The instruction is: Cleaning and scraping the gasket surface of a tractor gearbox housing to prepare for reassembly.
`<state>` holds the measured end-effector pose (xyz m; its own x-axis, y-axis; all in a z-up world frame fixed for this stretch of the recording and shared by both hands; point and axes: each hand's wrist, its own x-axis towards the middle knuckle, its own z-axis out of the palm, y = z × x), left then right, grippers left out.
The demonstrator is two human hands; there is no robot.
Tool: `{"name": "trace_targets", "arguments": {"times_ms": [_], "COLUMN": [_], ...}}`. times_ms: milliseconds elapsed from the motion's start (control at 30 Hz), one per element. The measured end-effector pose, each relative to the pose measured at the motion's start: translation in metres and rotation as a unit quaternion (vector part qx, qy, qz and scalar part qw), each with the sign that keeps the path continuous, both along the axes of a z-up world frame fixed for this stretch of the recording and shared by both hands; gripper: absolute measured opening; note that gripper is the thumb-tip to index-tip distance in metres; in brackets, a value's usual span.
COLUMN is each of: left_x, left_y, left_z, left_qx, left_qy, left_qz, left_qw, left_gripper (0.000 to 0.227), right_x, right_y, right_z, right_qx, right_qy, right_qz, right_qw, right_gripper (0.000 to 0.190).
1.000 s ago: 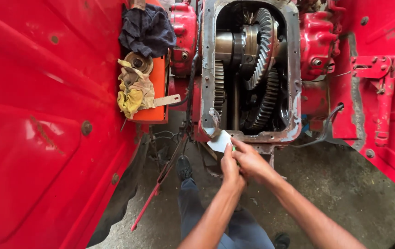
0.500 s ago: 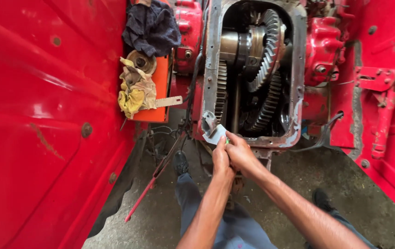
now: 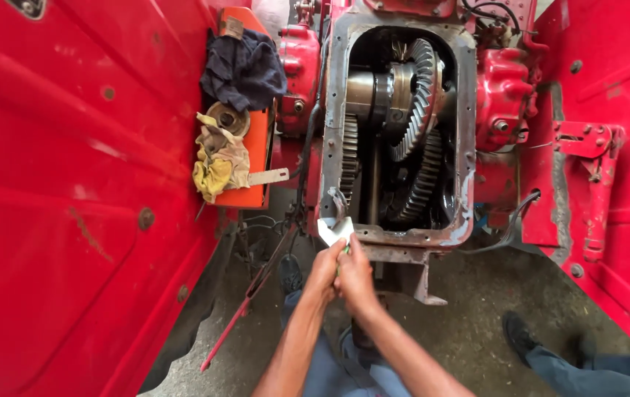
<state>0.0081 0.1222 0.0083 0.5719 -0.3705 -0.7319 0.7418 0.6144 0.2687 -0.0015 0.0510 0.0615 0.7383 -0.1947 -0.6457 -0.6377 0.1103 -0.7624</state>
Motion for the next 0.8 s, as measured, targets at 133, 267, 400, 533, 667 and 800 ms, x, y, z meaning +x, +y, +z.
{"name": "trace_targets", "arguments": {"times_ms": [133,267,400,533,667,800], "left_x": [-0.004,0.0,0.007,0.011,0.007,-0.004], "left_y": [-0.066,-0.101,-0.099,-0.096,-0.092,-0.072], "left_z": [-0.103,-0.041,-0.013,-0.008,-0.041,-0.063], "left_qx": [0.0,0.033,0.052,0.032,0.061,0.081], "left_qy": [-0.06,-0.008,0.016,0.023,0.019,-0.014], "left_qz": [0.108,0.24,0.274,0.278,0.262,0.194], "left_qw": [0.992,0.97,0.96,0.96,0.963,0.977], "left_gripper": [0.045,0.047,0.056,0.058,0.054,0.048], "right_x": [0.03,0.035,0.043,0.046,0.041,0.028], "right_y": [-0.044,-0.071,-0.075,-0.08,-0.074,-0.049], "right_z": [0.016,0.038,0.021,0.011,-0.003,0.012], "right_qx": [0.014,-0.053,-0.053,-0.077,-0.068,-0.015], "right_qy": [0.047,0.05,-0.015,0.04,-0.083,-0.006], "right_qz": [0.097,0.206,0.238,0.24,0.234,0.141], "right_qw": [0.994,0.976,0.97,0.967,0.966,0.99], "right_gripper": [0.067,0.065,0.062,0.063,0.06,0.066]}}
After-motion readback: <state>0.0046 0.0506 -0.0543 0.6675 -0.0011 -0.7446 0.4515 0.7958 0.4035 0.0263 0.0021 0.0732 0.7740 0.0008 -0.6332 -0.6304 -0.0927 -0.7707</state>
